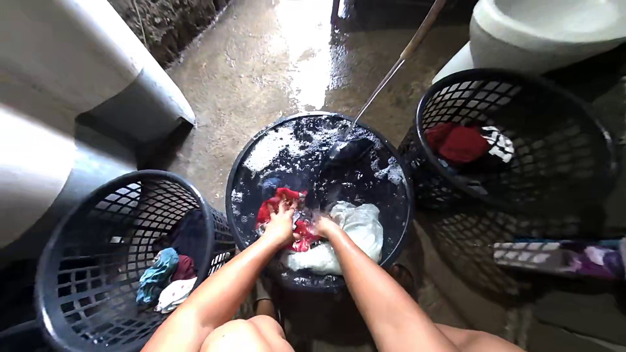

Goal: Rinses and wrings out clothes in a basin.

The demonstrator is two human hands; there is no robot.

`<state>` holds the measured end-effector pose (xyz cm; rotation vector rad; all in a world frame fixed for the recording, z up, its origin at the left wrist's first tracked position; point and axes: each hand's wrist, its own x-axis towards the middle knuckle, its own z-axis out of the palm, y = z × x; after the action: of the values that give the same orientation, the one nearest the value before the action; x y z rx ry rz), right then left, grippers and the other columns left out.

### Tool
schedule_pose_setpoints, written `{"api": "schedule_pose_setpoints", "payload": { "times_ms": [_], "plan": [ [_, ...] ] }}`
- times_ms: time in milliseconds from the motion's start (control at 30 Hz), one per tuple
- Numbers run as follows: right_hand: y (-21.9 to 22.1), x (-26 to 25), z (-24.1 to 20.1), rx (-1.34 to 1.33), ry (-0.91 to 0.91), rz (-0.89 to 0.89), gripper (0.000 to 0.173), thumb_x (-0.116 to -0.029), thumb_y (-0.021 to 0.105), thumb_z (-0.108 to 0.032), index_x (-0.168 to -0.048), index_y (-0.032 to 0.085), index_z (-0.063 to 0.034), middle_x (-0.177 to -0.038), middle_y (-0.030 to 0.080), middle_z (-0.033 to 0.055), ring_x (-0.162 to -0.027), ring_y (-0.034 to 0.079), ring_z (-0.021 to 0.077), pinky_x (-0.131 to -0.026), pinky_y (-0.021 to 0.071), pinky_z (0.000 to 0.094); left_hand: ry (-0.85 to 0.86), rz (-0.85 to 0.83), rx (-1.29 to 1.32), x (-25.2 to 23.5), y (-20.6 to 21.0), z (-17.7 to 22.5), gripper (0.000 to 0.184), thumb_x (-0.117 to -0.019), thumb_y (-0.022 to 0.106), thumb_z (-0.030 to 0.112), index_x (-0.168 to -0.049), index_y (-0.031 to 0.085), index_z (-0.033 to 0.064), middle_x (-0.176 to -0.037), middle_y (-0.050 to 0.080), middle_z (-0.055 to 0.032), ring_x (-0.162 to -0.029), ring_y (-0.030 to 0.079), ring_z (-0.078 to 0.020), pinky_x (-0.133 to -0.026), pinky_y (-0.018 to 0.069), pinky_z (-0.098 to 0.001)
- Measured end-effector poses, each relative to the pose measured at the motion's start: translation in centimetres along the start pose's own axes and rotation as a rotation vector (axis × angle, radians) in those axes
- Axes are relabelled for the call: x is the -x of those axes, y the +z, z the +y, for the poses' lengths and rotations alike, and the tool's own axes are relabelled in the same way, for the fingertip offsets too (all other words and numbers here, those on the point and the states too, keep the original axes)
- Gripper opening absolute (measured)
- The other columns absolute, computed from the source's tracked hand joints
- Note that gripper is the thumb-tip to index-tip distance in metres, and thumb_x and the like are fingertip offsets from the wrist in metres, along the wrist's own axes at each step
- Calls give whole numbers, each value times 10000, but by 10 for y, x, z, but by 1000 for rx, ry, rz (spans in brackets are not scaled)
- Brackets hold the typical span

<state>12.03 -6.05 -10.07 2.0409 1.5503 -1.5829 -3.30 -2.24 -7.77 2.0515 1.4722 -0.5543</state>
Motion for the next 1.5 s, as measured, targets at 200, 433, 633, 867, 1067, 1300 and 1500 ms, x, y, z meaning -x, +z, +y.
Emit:
{"api": "schedule_pose_setpoints", "payload": {
  "times_ms": [200, 433, 633, 867, 1067, 1300, 1500],
  "plan": [
    [-38, 23, -27, -322, -101, 255, 474, -1027, 588, -306, -1341, 601, 49, -1327, 618, 281, -1274, 586, 390, -1084, 450, 573, 296, -41, 251, 5, -48, -31, 1145, -795, 869, 453, -1662, 172, 184, -1654, 287, -225, -1509, 309, -426, -1176, 280, -690],
    [-117, 195, -100, -1070, -1080, 549, 154, -1063, 501, -136, -1098, 622, -47, -898, 734, 27, -826, 732, 120, -765, 647, 349, 282, 106, 585, 22, -62, -9, 599, -777, 887, 180, -1272, 623, -30, -1158, 689, -197, -1106, 657, -281, -1010, 510, -512],
    [-145, 233, -85, -1278, -1440, 704, 197, -1096, 397, -175, -1121, 565, -75, -981, 707, 55, -935, 724, 176, -849, 639, 406, 408, 308, 855, 25, -64, -1, 349, -859, 750, 28, -1197, 667, 1, -1020, 717, -118, -922, 691, -173, -858, 586, -415],
    [-112, 103, -15, -452, -269, 520, 427, -968, 716, -301, -1232, 650, 29, -1098, 693, 238, -1013, 678, 366, -906, 542, 583, 758, 639, 1191, 109, -152, 35, 259, -936, 607, 88, -1192, 637, 66, -1036, 722, 10, -942, 695, -86, -852, 607, -322],
    [-91, 62, -15, -216, -72, 433, 504, -989, 689, -288, -1399, 601, -8, -1311, 645, 261, -1260, 597, 417, -1075, 446, 614, 419, 567, 630, 70, -127, 19, 375, -863, 733, 73, -1220, 637, 10, -1064, 711, -139, -967, 700, -235, -865, 579, -496],
    [-82, 56, -23, -247, -296, 416, 491, -940, 758, -239, -1374, 627, -49, -1300, 671, 182, -1201, 644, 338, -1044, 499, 554, -28, 81, 313, -23, -19, -14, 690, -856, 760, 200, -1432, 465, -41, -1299, 610, -290, -1238, 595, -441, -1033, 465, -639],
    [-55, 25, -19, -269, -559, 406, 1005, -667, 973, -222, -1535, 475, -129, -1476, 544, 178, -1391, 501, 313, -1172, 407, 523, 256, 283, 730, 21, -70, -2, 363, -929, 699, 118, -1247, 617, -36, -1102, 689, -215, -999, 691, -315, -908, 564, -530]
  ]
}}
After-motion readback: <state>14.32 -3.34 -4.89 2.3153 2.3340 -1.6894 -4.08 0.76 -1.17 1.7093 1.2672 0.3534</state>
